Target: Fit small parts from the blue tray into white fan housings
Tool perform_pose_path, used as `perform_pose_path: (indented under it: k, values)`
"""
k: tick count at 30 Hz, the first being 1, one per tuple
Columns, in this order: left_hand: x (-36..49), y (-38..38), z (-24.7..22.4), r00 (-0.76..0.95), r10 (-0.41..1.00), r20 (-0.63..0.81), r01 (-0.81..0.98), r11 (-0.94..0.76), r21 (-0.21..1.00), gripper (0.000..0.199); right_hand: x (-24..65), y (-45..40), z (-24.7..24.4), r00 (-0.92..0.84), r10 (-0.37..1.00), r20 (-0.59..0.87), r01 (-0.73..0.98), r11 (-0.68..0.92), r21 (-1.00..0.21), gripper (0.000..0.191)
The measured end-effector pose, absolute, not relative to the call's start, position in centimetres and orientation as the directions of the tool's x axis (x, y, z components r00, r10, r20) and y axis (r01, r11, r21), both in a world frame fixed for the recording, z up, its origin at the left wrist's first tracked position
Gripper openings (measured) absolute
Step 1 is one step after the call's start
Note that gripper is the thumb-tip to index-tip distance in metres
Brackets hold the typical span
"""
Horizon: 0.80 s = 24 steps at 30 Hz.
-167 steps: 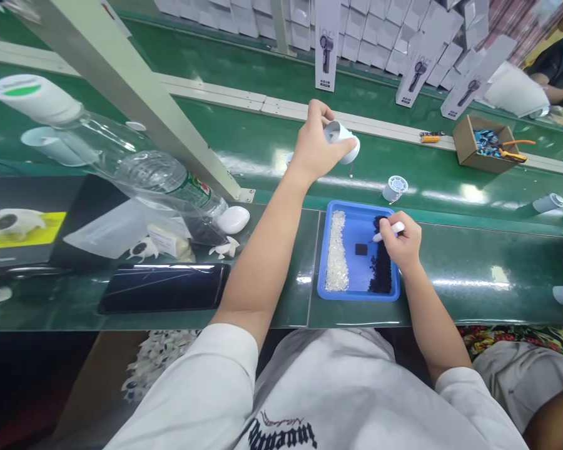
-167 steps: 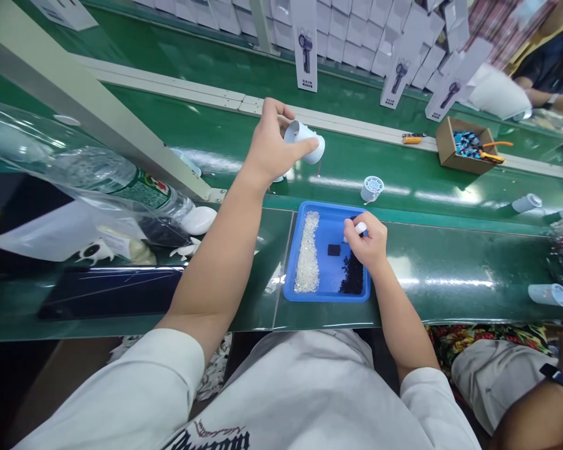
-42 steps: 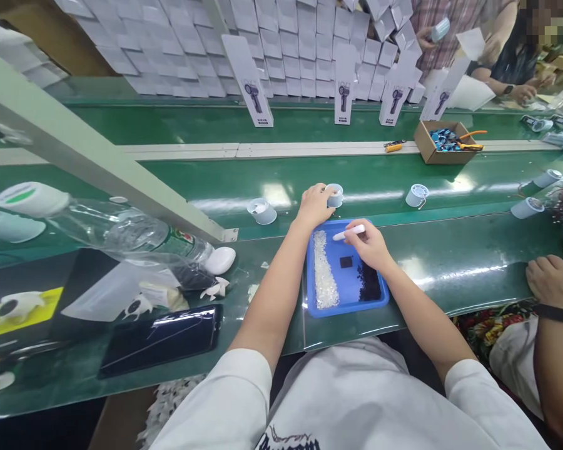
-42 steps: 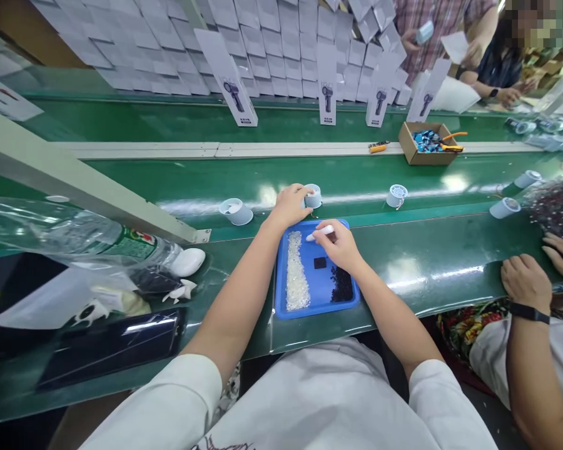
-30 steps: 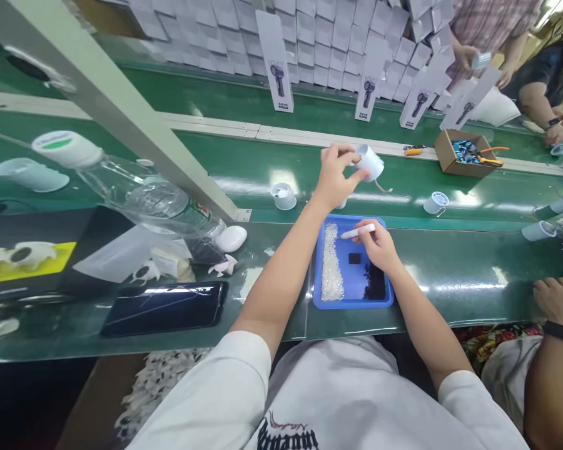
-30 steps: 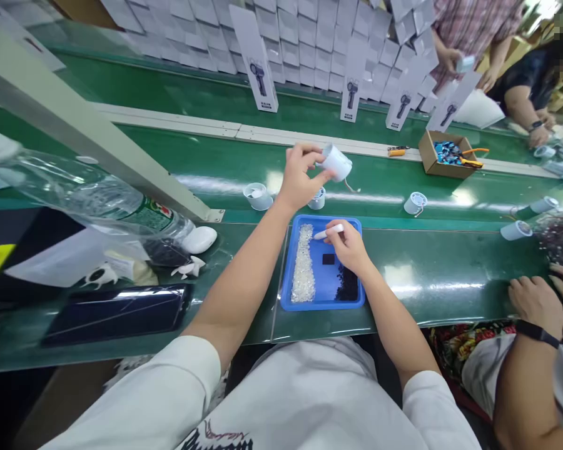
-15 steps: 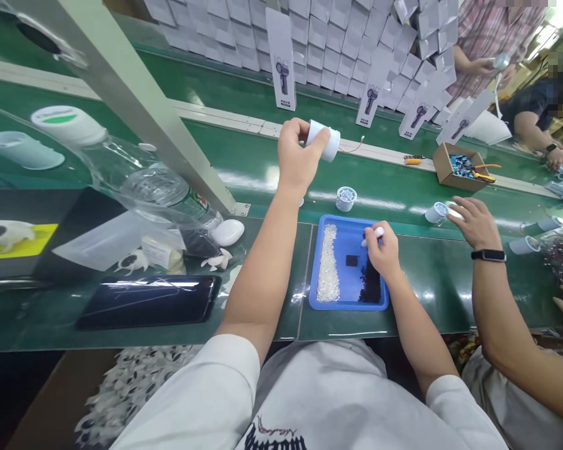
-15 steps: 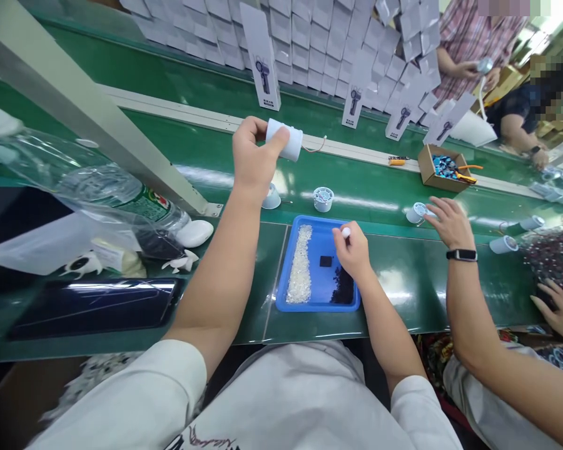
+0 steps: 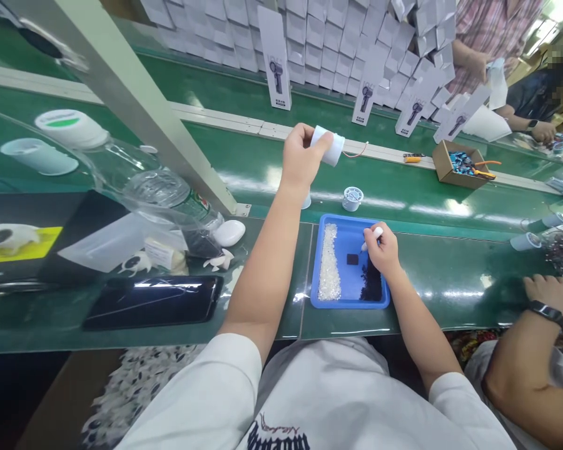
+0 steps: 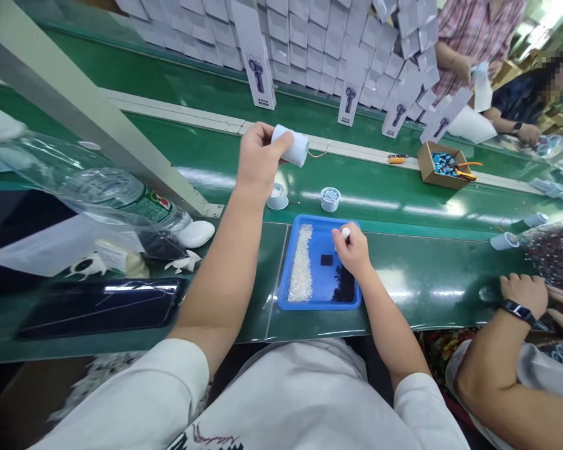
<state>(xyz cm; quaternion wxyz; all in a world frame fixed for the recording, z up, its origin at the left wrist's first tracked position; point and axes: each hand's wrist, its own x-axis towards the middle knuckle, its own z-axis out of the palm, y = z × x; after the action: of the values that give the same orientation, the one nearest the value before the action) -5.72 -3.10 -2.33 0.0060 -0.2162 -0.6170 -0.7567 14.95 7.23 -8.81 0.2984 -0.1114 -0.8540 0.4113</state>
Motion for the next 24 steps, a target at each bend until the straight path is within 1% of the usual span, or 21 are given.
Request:
perform_pose_path:
  k: [3, 8, 12, 13, 15, 18, 20, 22, 24]
  values:
    - [-4.9, -2.5, -1.9, -0.915, 0.335, 0.225, 0.130, -0.283, 0.950, 0.023, 15.0, 7.2, -8.7, -0.823, 0.402, 0.402, -0.069, 0.631, -0.773, 0.029]
    - [-2.8, -2.0, -1.0, -0.890, 0.449, 0.085, -0.086, -0.347, 0.934, 0.021, 15.5, 6.7, -8.2, -0.796, 0.397, 0.456, -0.113, 0.644, -0.757, 0.032]
    - [-1.7, -1.4, -1.1, -0.856, 0.517, -0.003, -0.214, -0.348, 0.913, 0.021, 15.7, 6.3, -8.3, -0.878, 0.310, 0.364, -0.119, 0.596, -0.794, 0.029]
    - [-1.5, -1.2, -1.3, -0.854, 0.520, -0.025, -0.233, -0.338, 0.912, 0.021, 15.6, 6.4, -8.4, -0.882, 0.312, 0.352, -0.119, 0.576, -0.809, 0.028]
    - [-1.3, -0.8, -1.7, -0.845, 0.529, -0.073, -0.265, -0.298, 0.917, 0.020, 15.6, 6.6, -8.6, -0.847, 0.385, 0.367, -0.134, 0.514, -0.847, 0.028]
    - [-1.1, -0.3, -2.4, -0.825, 0.548, -0.136, -0.297, -0.216, 0.930, 0.021, 15.5, 7.3, -8.9, -0.713, 0.577, 0.398, -0.198, 0.379, -0.904, 0.033]
    - [-0.9, -0.1, -2.7, -0.810, 0.566, -0.153, -0.301, -0.178, 0.937, 0.020, 15.5, 7.7, -8.9, -0.621, 0.679, 0.392, -0.252, 0.300, -0.920, 0.036]
    - [-0.6, 0.0, -2.9, -0.793, 0.589, -0.155, -0.302, -0.160, 0.940, 0.019, 15.5, 7.8, -8.9, -0.572, 0.735, 0.364, -0.282, 0.241, -0.929, 0.037]
    - [-0.3, 0.1, -3.0, -0.774, 0.615, -0.150, -0.297, -0.143, 0.944, 0.016, 15.4, 7.9, -8.8, -0.573, 0.752, 0.327, -0.285, 0.192, -0.939, 0.038]
